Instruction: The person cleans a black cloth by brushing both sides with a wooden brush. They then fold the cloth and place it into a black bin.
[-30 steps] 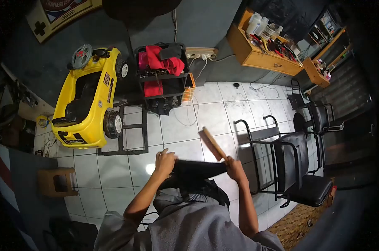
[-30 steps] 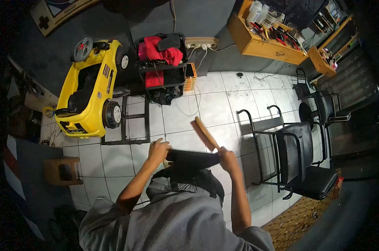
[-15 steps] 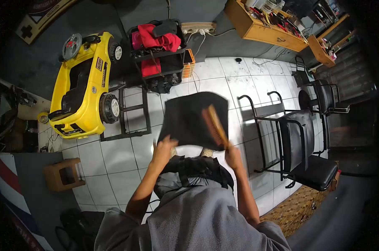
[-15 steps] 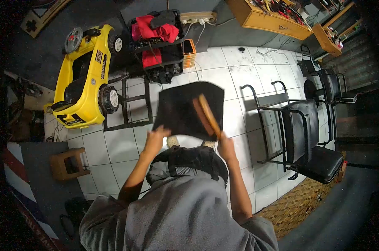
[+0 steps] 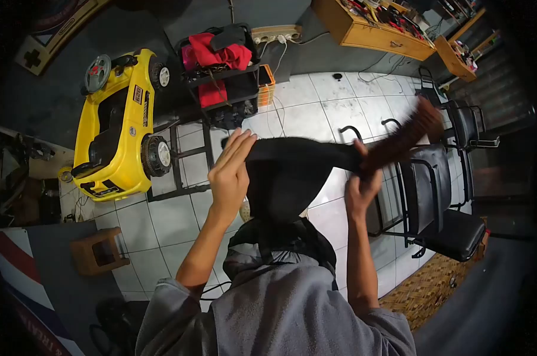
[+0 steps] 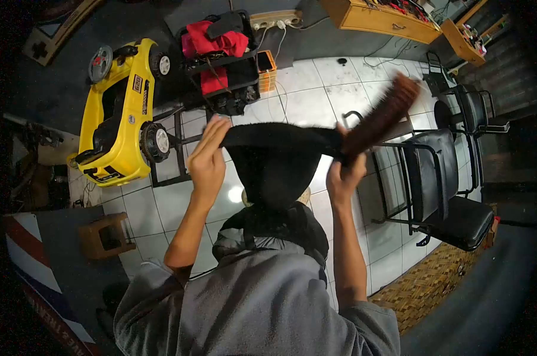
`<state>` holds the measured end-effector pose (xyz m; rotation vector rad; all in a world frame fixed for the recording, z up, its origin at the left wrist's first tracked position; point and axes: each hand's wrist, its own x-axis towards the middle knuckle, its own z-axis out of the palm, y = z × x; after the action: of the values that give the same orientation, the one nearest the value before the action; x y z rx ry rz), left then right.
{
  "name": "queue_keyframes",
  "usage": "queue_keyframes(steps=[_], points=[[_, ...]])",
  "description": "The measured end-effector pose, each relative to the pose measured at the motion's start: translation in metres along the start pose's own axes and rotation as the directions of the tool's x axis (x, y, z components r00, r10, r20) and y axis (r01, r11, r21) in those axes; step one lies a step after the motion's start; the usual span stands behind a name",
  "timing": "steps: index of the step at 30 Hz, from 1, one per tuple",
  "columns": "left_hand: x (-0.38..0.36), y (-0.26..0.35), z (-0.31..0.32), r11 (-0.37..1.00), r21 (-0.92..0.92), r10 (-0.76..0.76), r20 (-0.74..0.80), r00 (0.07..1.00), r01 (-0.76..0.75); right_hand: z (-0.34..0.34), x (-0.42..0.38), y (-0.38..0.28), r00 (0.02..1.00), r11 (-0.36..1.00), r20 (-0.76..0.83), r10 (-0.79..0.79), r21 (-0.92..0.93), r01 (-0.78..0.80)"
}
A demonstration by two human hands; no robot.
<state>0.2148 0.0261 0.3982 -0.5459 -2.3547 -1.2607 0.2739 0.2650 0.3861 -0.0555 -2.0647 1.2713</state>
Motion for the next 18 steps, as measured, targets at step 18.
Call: queue_keyframes(steps=[18], points=[[-0.064,-0.096,0.052,0.957,0.025,-0.278,0.351,0.894,0.288,-0.007,-0.091,0.121,0.828,0.879,0.359,0.432,-0.373,-0.297]])
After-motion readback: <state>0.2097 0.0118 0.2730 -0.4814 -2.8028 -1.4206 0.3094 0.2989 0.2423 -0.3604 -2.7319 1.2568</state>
